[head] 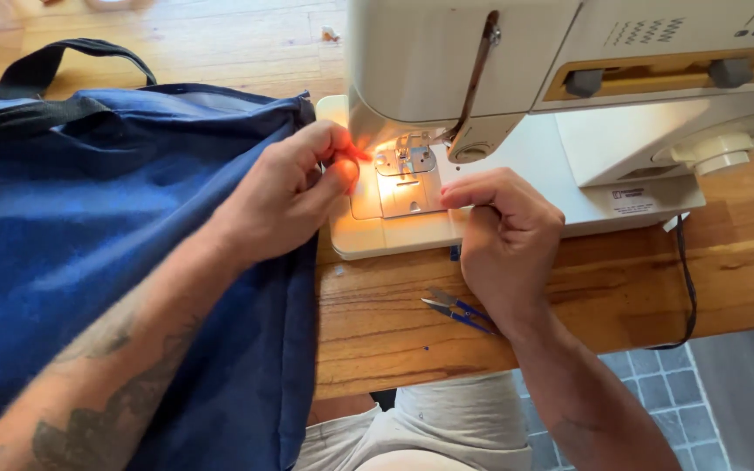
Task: Sewing a blue bag using a sewing machine and trimming threads with snips
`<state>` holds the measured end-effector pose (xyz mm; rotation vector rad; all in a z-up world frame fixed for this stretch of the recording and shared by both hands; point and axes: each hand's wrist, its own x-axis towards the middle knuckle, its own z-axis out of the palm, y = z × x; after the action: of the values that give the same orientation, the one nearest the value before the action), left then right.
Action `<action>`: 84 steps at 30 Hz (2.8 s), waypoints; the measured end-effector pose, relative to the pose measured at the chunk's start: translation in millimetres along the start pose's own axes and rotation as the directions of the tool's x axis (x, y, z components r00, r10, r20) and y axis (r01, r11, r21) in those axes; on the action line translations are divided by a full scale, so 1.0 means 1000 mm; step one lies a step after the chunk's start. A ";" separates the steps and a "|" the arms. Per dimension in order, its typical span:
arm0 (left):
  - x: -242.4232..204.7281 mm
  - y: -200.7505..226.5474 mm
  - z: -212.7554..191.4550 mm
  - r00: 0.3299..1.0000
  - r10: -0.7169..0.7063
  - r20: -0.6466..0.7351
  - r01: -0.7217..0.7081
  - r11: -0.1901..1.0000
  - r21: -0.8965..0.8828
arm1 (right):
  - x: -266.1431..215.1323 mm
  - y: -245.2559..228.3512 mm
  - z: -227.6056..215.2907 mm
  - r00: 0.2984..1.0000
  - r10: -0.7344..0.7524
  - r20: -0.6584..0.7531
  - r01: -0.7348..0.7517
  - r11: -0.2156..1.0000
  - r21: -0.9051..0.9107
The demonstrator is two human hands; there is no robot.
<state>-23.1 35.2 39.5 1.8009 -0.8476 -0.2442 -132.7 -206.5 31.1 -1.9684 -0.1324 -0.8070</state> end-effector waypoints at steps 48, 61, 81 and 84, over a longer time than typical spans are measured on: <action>-0.010 -0.011 0.021 0.969 0.212 -0.124 0.075 0.224 0.972 | 0.001 0.001 0.029 0.898 -0.134 0.419 0.388 0.688 -0.613; -0.005 -0.010 0.016 0.951 0.282 -0.124 0.046 0.270 0.962 | -0.004 -0.015 0.037 0.899 -0.245 0.363 0.426 0.682 -0.594; 0.082 -0.054 -0.048 1.000 -0.010 0.007 -0.001 0.544 0.839 | 0.019 -0.010 0.056 0.913 0.032 0.406 0.301 0.619 -0.726; 0.083 -0.059 -0.082 0.999 -0.022 -0.041 0.045 0.688 0.724 | 0.018 -0.006 0.055 0.918 0.004 0.397 0.308 0.623 -0.719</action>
<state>106.5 51.9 38.7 2.5612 -0.9682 0.1331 -94.3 -162.5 28.5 -2.9792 -0.1998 -0.6388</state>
